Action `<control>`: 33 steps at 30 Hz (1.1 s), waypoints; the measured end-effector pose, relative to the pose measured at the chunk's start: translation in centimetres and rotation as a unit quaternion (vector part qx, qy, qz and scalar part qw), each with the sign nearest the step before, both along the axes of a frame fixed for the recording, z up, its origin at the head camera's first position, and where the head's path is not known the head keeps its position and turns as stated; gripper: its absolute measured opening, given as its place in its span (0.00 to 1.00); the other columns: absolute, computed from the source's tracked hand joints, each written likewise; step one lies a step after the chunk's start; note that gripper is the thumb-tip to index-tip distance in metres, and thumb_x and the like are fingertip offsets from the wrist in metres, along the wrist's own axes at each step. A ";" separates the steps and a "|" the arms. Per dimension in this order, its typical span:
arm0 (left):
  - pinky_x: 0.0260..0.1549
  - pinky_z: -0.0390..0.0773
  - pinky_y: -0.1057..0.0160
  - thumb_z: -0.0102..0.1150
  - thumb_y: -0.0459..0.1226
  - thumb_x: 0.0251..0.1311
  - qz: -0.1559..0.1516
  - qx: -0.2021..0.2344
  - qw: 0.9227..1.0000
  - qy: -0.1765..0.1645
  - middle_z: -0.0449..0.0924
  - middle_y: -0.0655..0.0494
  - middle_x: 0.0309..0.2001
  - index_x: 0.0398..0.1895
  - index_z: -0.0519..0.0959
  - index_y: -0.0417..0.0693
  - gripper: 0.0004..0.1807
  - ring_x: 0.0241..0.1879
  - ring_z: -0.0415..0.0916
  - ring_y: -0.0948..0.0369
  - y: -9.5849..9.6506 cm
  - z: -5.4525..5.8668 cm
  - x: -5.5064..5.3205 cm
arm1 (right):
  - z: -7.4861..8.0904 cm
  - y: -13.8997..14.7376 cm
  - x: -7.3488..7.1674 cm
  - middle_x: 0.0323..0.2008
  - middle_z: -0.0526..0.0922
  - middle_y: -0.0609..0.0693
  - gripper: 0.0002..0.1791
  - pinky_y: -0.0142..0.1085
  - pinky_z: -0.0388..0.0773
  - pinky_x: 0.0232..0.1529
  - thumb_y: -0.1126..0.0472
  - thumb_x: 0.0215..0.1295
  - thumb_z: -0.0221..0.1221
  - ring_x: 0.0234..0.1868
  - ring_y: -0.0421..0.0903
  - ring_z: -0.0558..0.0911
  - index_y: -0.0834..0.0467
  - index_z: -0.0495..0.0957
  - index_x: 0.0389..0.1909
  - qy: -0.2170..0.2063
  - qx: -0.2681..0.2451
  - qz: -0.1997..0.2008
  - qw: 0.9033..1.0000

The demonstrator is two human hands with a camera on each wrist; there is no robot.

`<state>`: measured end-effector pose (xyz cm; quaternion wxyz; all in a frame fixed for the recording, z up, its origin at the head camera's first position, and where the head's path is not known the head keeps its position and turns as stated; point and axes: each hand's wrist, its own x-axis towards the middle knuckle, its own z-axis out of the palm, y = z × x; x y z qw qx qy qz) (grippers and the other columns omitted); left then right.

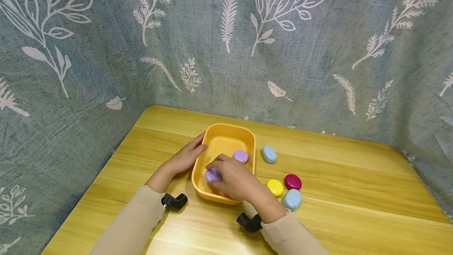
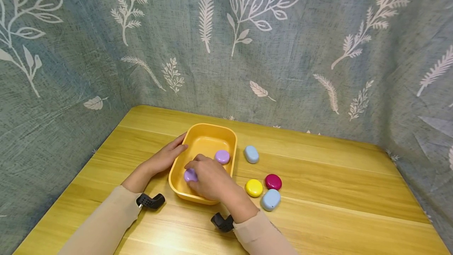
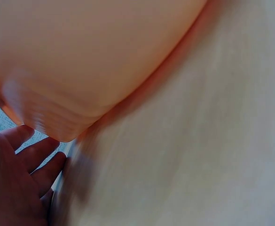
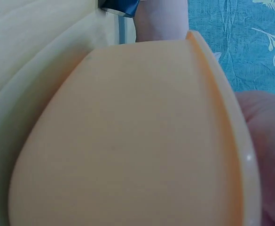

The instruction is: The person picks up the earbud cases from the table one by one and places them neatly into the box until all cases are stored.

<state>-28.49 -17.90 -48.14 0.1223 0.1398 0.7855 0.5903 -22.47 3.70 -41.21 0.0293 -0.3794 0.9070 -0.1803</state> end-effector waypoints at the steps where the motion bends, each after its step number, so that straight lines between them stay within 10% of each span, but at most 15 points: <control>1: 0.76 0.63 0.47 0.40 0.47 0.83 -0.001 0.001 1.000 0.001 0.50 0.56 0.84 0.85 0.48 0.65 0.32 0.80 0.56 0.54 0.0 0.0 0.0 | -0.1 0.0 0.0 0.52 0.84 0.50 0.19 0.41 0.82 0.55 0.57 0.66 0.70 0.50 0.46 0.84 0.57 0.85 0.56 0.000 0.002 0.002 1.000; 33: 0.77 0.62 0.48 0.40 0.47 0.83 0.000 0.000 1.000 0.002 0.49 0.57 0.84 0.85 0.47 0.66 0.32 0.80 0.55 0.53 -0.1 -0.2 -0.1 | -1.2 -0.8 -0.3 0.55 0.85 0.46 0.20 0.41 0.80 0.61 0.53 0.67 0.70 0.56 0.46 0.84 0.53 0.85 0.58 -0.006 0.037 0.018 0.999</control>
